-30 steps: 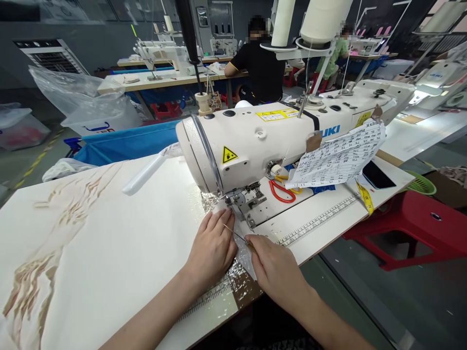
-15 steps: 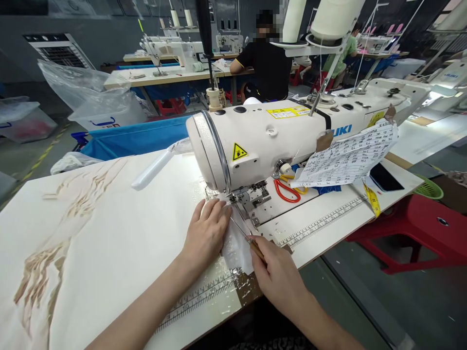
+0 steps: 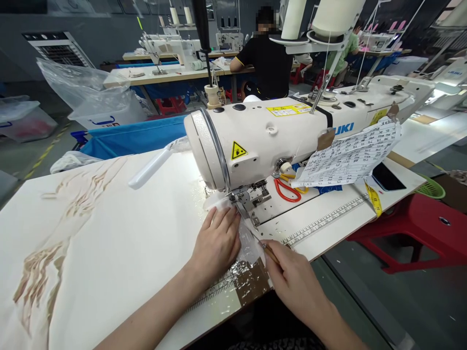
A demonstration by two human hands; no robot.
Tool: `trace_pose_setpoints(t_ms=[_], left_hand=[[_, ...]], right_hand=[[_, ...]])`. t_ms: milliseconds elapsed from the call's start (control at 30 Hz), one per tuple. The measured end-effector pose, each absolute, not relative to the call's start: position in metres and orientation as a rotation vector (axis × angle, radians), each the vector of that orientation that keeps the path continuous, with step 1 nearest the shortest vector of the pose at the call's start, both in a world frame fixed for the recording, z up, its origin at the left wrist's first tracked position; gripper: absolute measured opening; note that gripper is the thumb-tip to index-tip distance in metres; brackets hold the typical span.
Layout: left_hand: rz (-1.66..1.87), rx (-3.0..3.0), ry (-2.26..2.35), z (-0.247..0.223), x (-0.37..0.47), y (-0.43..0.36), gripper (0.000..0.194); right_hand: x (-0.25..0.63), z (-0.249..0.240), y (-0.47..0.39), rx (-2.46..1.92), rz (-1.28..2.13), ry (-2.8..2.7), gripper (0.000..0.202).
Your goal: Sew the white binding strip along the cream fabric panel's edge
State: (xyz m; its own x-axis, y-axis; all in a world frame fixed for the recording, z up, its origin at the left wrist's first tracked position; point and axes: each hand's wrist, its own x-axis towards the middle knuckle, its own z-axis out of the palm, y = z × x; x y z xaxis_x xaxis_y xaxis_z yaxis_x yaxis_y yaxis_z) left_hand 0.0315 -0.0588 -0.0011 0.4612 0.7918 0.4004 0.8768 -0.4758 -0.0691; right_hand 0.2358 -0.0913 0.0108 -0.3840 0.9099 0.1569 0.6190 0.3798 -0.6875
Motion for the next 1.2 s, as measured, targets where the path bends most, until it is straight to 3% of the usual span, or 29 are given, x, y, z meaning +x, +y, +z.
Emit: trace_pose_setpoints(t_ms=[300, 1200], left_hand=[[-0.422, -2.446, -1.433, -0.001, 0.035, -0.063, 0.042], [-0.42, -2.447, -1.445, -0.002, 0.037, -0.065, 0.042]], right_hand=[[0.258, 0.009, -0.082, -1.298, 1.035, -1.891, 0.025], [0.259, 0.001, -0.09, -1.326, 0.977, -1.764, 0.03]])
